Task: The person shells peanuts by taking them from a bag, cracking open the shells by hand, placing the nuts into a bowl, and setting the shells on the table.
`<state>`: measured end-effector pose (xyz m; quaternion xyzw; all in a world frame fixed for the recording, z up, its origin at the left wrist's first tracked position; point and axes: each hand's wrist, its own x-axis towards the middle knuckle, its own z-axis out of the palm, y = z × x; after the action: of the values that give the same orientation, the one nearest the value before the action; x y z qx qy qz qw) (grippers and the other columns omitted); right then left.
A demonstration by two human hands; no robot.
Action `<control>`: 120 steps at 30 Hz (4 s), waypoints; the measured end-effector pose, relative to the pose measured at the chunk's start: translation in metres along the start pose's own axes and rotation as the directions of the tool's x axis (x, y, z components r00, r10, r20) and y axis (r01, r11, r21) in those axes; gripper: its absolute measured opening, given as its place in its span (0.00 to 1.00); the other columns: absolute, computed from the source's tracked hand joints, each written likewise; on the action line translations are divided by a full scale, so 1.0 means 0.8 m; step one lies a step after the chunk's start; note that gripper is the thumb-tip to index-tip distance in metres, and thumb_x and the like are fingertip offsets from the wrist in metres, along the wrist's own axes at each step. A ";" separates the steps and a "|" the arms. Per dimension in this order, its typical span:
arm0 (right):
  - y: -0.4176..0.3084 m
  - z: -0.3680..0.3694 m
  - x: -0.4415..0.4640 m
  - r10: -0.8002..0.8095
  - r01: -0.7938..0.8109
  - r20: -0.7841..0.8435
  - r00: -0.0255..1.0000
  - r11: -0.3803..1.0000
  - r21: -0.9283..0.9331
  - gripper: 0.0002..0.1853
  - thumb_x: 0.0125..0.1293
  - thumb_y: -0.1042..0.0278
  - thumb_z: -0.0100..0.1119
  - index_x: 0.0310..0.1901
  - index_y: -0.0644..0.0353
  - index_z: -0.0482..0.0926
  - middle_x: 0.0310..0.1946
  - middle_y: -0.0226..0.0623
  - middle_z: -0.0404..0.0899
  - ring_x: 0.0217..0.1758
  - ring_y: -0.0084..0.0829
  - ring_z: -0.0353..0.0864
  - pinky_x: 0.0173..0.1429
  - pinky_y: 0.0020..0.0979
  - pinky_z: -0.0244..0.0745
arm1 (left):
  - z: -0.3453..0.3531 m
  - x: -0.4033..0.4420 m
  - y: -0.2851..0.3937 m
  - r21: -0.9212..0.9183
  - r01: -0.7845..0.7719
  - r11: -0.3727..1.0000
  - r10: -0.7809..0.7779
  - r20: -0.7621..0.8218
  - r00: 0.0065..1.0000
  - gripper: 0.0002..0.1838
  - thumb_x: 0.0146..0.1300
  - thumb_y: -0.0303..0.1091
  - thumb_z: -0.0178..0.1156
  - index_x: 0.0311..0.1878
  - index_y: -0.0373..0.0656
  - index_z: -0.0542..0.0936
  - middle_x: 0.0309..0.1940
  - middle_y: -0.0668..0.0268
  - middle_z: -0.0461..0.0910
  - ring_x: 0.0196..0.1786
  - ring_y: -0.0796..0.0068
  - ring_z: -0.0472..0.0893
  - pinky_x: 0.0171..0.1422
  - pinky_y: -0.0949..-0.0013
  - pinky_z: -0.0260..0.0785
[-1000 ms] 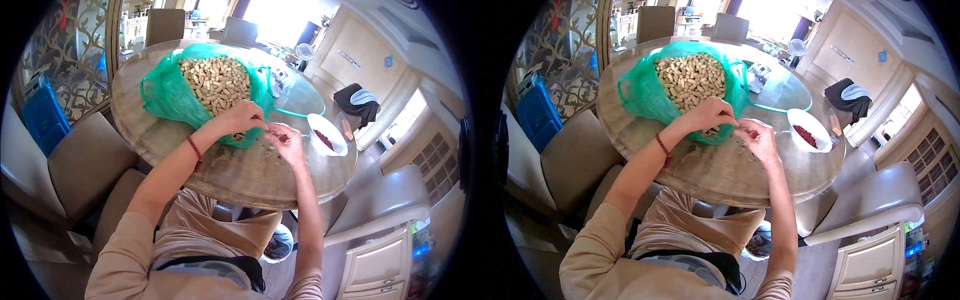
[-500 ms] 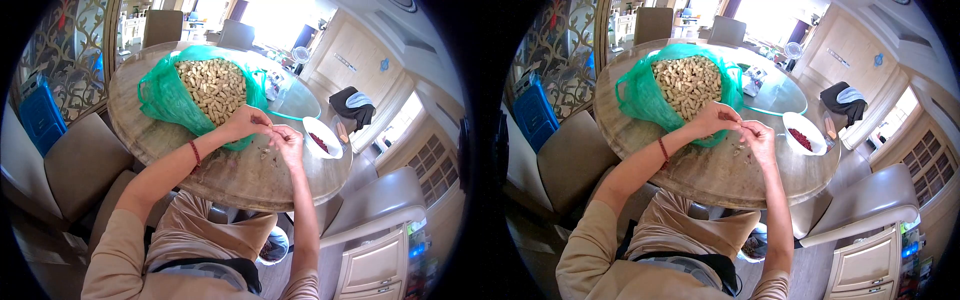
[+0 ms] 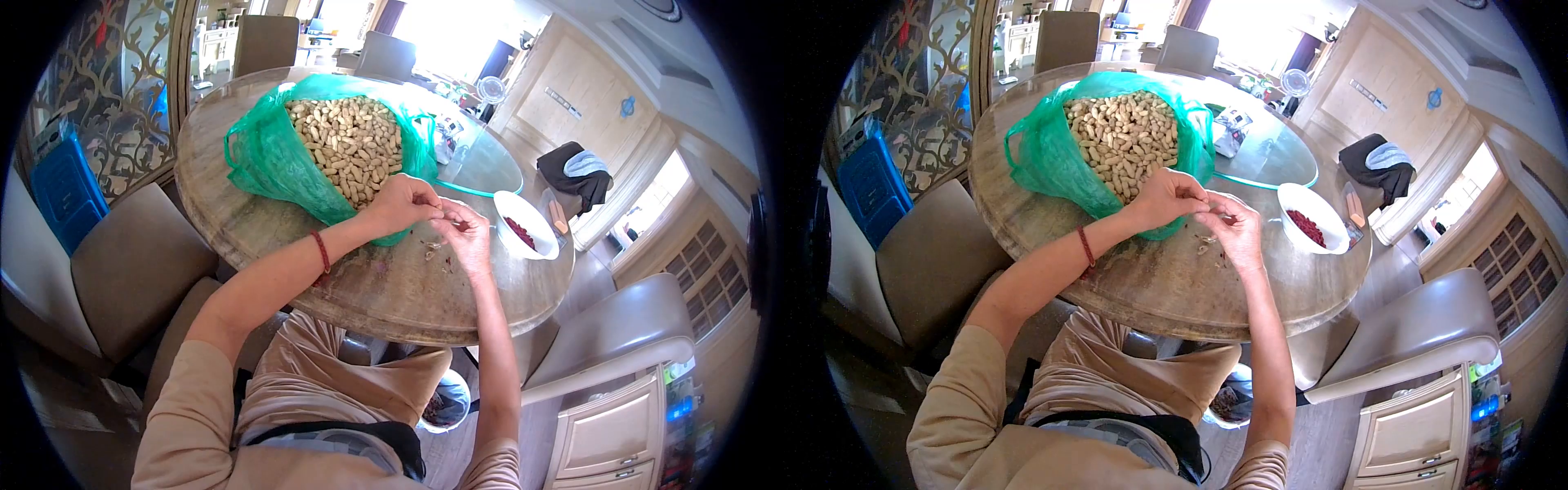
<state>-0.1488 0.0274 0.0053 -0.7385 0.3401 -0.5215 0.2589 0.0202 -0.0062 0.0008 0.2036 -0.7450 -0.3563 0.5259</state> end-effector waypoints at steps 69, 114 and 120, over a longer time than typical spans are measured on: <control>-0.002 -0.005 0.002 0.150 -0.139 -0.050 0.987 0.974 0.181 0.10 0.63 0.76 0.51 0.42 0.69 0.78 0.33 0.40 0.81 0.34 0.27 0.82 0.40 0.26 0.79 | 0.010 0.001 -0.015 -0.378 0.205 0.903 -0.236 -0.038 0.971 0.05 0.55 0.24 0.60 0.33 0.32 0.79 0.25 0.62 0.80 0.24 0.78 0.77 0.28 0.76 0.72; 0.005 -0.020 -0.003 0.027 0.079 0.177 0.984 0.820 -0.567 0.07 0.46 0.72 0.53 0.20 0.69 0.73 0.15 0.45 0.67 0.18 0.38 0.70 0.27 0.33 0.65 | -0.045 0.005 0.000 0.839 -0.134 0.527 -0.069 0.200 0.977 0.07 0.42 0.30 0.65 0.22 0.39 0.76 0.24 0.57 0.77 0.34 0.57 0.78 0.37 0.60 0.70; 0.001 -0.020 -0.003 0.010 0.096 0.160 0.987 0.761 -0.641 0.10 0.48 0.69 0.57 0.19 0.68 0.73 0.15 0.45 0.67 0.18 0.41 0.70 0.27 0.36 0.64 | -0.037 0.002 -0.007 0.825 -0.191 0.531 -0.130 0.303 0.944 0.04 0.42 0.28 0.63 0.23 0.41 0.78 0.27 0.61 0.75 0.36 0.60 0.77 0.40 0.60 0.67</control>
<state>-0.1642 0.0283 0.0088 -0.8278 0.4610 -0.3197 0.0018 0.0469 -0.0205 0.0032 0.3570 -0.9034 0.0300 0.2358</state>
